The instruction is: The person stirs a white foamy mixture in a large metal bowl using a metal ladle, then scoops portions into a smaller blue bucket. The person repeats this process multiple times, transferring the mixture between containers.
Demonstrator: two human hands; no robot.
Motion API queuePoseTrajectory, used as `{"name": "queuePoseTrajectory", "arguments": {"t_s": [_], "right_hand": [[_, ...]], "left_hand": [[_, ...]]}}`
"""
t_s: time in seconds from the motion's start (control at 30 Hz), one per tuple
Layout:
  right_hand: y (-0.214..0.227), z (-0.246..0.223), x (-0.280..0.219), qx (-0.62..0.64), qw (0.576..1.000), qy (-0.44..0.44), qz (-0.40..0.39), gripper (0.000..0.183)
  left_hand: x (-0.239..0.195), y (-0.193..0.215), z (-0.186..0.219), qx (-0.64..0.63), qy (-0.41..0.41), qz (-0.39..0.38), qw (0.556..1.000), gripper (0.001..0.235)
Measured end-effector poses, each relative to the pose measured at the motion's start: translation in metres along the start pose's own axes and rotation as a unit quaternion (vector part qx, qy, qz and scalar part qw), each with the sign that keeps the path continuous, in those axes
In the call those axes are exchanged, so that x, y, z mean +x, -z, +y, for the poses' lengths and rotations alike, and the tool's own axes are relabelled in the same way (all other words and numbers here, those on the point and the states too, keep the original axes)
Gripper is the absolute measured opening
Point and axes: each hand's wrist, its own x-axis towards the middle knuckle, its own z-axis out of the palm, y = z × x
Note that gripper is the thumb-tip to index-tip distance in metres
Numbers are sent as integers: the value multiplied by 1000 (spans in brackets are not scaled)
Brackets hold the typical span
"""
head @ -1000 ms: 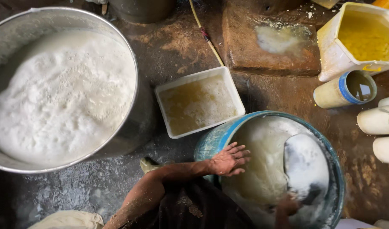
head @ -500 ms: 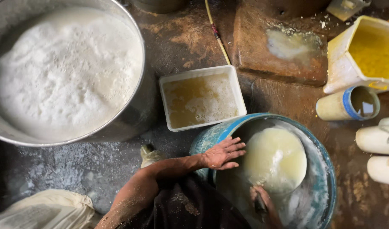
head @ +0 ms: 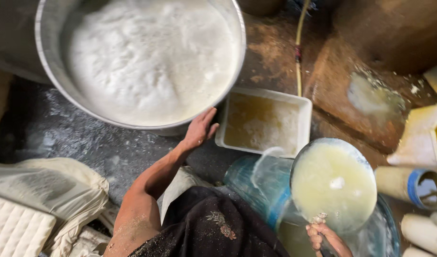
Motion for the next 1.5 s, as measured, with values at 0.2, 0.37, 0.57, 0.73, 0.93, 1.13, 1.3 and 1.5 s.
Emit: {"name": "queuePoseTrajectory", "arguments": {"t_s": [0.2, 0.37, 0.57, 0.73, 0.93, 1.13, 1.3, 1.5], "right_hand": [[-121, -62, 47, -2, 999, -9, -45, 26], [-225, -111, 84, -206, 975, 69, 35, 27], [-319, -172, 155, -273, 938, 191, -95, 24], [-378, -215, 194, -275, 933, 232, -19, 13], [-408, -297, 197, -288, 895, 332, 77, 7], [-459, -460, 186, -121, 851, 505, -83, 23], [-570, -554, 224, -137, 845, 505, -107, 53], [-701, -580, 311, -209, 907, 361, -58, 24]], "left_hand": [[-4, 68, -79, -43, 228, 35, 972, 56], [-3, 52, -146, -248, 345, 152, 892, 54], [28, 15, -187, -538, 548, 230, 597, 46], [45, 11, -190, -541, 553, 320, 547, 39], [29, 46, -202, -310, 551, 287, 719, 36], [3, 111, -166, 3, 368, 221, 903, 41], [0, 123, -111, 190, 386, 155, 890, 42], [3, 108, -88, 179, 426, 188, 867, 43]]}}
